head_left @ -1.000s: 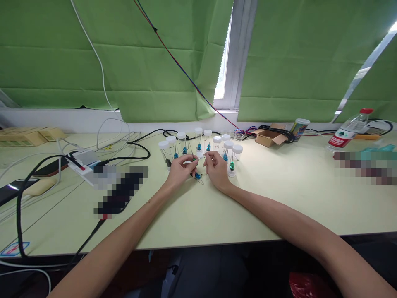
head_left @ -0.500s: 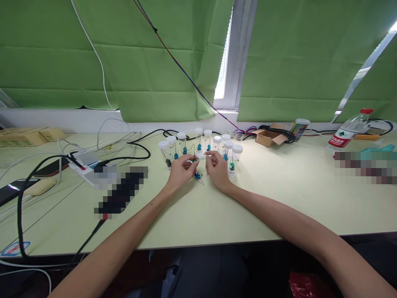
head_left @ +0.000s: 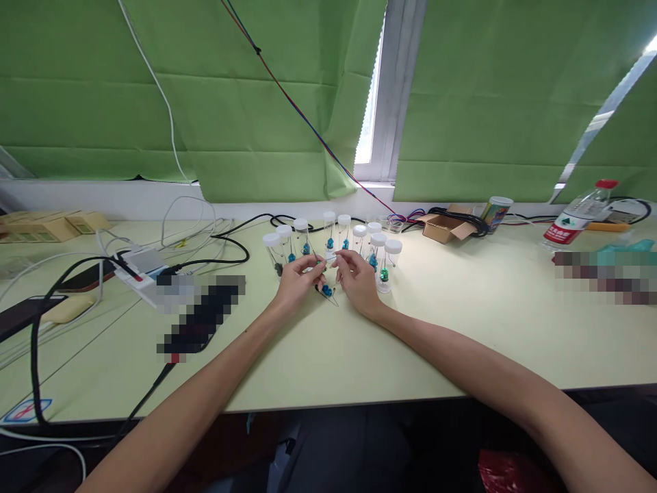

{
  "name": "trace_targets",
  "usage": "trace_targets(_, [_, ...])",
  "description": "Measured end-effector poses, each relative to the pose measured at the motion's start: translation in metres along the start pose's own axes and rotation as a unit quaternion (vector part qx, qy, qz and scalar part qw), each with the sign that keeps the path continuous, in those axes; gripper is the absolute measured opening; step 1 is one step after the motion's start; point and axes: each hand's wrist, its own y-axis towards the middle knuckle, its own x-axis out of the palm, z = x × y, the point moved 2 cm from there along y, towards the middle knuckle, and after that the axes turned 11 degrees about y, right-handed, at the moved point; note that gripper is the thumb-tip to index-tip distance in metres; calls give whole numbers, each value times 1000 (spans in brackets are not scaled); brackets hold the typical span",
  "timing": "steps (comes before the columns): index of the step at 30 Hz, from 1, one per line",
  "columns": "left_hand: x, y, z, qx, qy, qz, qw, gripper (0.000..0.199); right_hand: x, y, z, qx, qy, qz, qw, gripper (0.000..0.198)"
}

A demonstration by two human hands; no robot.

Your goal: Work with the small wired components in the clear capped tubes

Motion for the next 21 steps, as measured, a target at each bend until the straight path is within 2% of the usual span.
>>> trace_targets(7, [0, -1, 0, -2, 12, -11, 1000, 33, -2, 1, 1, 1, -18, 16, 1000, 28])
trace_targets(15, [1, -3, 0, 57, 99, -13, 993, 28, -4, 2, 3, 7, -35, 25, 999, 34])
trace_targets(21, [2, -4, -1, 70, 135, -16, 988, 29, -5, 4, 4, 7, -43, 27, 999, 34])
